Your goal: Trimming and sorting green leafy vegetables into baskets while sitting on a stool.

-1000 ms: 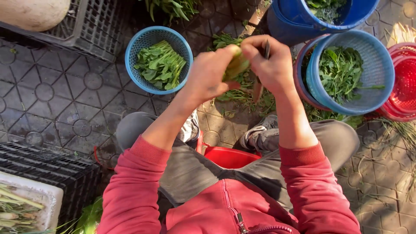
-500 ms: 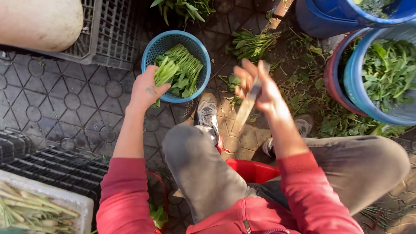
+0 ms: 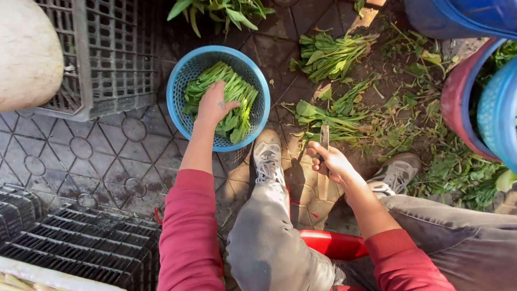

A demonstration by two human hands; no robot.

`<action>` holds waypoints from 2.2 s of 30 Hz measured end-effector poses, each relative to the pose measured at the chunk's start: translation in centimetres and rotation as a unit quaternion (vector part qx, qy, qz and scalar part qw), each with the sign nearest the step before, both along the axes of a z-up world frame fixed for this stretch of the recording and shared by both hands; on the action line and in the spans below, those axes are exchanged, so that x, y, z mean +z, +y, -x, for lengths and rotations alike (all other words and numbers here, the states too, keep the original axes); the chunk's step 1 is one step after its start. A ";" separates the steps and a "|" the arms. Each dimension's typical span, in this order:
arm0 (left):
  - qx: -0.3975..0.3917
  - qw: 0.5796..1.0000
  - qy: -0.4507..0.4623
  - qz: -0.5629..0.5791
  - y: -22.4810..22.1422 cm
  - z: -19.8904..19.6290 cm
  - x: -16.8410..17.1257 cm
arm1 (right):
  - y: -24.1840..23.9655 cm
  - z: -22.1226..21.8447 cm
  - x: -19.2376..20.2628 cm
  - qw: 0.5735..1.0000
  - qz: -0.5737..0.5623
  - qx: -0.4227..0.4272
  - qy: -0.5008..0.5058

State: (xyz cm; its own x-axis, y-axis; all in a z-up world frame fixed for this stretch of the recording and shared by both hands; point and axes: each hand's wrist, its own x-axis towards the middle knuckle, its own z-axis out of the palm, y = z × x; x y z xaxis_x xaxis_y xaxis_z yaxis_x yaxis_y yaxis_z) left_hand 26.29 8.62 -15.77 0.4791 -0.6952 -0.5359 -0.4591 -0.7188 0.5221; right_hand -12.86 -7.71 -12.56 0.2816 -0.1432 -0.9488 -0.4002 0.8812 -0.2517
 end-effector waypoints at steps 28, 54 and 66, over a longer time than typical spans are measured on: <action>-0.016 0.879 -0.475 0.049 0.7 4.0 -4.4 | 3.4 -10.2 6.7 0.925 0.199 0.298 -0.127; 0.059 0.804 -0.514 0.294 3.6 2.5 3.0 | -17.6 8.6 -1.4 0.745 0.512 0.406 0.134; 0.201 0.901 -0.285 0.258 19.7 15.3 19.9 | -7.4 7.5 -10.3 0.724 0.478 0.461 0.186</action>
State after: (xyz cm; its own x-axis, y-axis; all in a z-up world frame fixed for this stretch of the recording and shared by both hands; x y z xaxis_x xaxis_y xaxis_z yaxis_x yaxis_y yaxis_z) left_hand 11.03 28.28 4.11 0.8425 -0.4910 0.2214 -0.5153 -0.6152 0.5967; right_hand -20.41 -15.09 -22.91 0.4253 -0.6986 -0.5755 -0.9047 -0.3093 -0.2931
